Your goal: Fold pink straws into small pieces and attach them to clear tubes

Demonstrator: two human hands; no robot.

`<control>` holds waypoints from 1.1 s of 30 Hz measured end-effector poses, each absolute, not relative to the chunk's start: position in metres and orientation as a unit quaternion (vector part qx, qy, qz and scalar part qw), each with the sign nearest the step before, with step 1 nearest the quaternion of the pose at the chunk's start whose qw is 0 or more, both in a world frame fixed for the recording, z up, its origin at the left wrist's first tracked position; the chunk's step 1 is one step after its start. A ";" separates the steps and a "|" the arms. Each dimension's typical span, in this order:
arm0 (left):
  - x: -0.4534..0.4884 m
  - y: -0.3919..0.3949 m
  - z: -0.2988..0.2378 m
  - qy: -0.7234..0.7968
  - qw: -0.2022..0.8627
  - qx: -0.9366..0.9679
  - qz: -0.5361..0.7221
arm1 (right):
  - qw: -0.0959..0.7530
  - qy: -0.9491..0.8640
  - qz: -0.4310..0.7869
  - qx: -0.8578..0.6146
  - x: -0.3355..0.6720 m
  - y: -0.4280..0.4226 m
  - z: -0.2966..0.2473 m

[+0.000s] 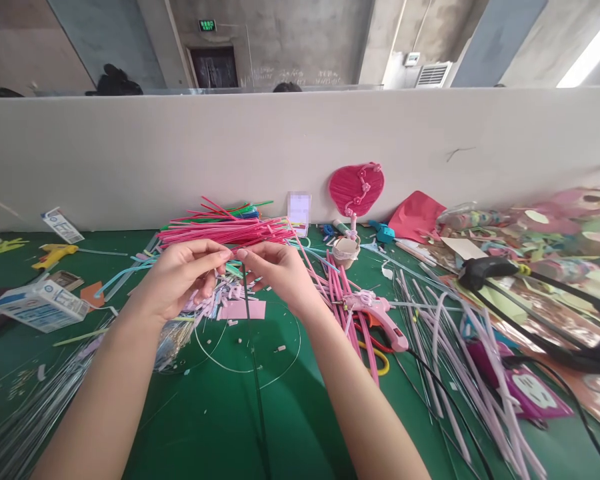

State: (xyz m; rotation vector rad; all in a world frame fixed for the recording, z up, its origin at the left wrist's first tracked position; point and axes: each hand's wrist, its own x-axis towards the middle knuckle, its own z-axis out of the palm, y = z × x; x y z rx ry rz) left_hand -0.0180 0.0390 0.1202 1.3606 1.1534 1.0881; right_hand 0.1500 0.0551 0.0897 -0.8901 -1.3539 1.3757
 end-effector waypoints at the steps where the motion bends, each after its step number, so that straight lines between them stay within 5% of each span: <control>1: -0.018 0.040 0.119 0.478 0.505 0.562 0.448 | 0.485 -0.556 0.566 -0.366 0.150 0.056 0.089; 8: -0.018 0.047 0.109 0.494 0.490 0.584 0.418 | 0.497 -0.538 0.568 -0.374 0.151 0.062 0.083; 17: -0.035 -0.011 0.050 0.495 0.312 0.751 0.306 | 0.517 -0.479 0.577 -0.414 0.163 0.076 0.071; 21: -0.024 -0.013 0.008 0.540 0.267 0.637 0.481 | 0.508 -0.474 0.595 -0.404 0.161 0.071 0.075; 33: -0.027 -0.007 0.018 0.491 0.519 0.565 0.413 | 0.505 -0.473 0.596 -0.407 0.162 0.072 0.072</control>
